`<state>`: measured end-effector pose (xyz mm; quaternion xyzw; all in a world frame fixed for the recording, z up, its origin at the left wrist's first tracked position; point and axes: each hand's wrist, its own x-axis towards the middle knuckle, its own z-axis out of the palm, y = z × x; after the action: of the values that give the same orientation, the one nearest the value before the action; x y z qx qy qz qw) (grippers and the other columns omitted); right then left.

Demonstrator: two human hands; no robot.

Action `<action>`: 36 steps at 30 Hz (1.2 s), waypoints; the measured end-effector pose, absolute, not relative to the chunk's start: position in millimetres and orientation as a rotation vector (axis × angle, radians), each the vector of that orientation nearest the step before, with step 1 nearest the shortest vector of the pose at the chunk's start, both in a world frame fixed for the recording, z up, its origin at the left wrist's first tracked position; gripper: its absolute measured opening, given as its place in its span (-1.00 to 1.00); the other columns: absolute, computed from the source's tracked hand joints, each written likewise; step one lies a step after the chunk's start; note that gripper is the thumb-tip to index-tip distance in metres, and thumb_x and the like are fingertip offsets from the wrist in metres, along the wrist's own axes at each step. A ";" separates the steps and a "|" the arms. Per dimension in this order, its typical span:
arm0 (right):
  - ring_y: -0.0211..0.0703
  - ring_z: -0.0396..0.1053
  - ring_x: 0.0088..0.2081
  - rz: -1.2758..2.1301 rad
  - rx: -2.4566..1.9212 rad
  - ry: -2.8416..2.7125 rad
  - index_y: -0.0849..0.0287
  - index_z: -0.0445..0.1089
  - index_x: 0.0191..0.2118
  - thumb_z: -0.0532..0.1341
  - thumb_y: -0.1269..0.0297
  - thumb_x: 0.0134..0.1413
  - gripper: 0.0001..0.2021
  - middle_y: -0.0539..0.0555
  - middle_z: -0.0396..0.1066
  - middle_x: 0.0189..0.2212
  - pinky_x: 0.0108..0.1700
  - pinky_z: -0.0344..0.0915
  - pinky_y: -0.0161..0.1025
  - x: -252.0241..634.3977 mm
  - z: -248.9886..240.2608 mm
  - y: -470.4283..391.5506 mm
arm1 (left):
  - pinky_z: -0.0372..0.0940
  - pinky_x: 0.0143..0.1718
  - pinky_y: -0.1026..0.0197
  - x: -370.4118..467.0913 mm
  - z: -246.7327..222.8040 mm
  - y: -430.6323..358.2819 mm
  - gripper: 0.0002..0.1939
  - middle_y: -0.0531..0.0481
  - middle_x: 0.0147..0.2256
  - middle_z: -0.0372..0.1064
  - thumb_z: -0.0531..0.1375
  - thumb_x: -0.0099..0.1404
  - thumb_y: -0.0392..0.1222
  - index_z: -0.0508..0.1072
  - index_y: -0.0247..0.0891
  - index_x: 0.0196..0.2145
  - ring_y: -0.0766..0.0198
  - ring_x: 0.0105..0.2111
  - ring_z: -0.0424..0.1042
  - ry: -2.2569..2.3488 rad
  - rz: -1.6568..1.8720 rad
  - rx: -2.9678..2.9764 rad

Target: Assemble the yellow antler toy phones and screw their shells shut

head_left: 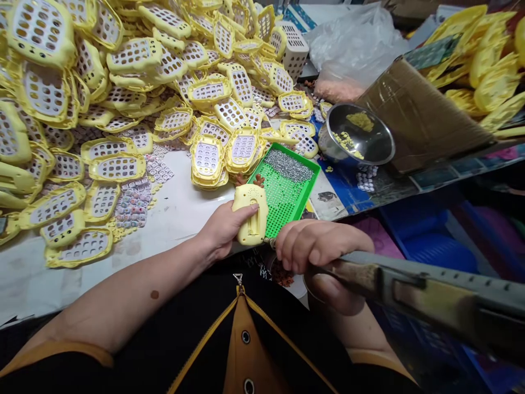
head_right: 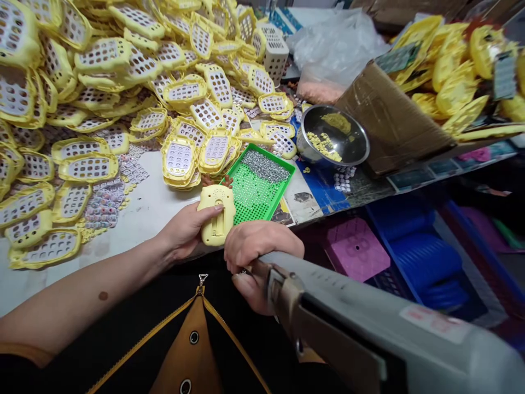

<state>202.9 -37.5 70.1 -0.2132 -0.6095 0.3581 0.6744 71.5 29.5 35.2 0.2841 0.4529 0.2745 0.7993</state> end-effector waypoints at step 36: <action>-0.27 0.28 -0.62 0.652 -0.760 -1.106 0.04 0.36 -0.27 0.31 0.21 -0.02 -0.83 -0.12 0.28 -0.62 -0.58 0.24 -0.28 249.6 7.1 13.0 | 0.41 -0.26 0.14 66.5 34.6 36.8 -0.65 -0.20 -0.08 0.48 0.21 0.26 -0.15 0.38 -0.24 0.00 0.15 -0.24 0.51 0.877 0.550 0.579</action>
<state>249.6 13.0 7.1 -0.3459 -0.5032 0.2967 0.7343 66.5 36.8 34.6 0.2729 0.4131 0.2594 0.8292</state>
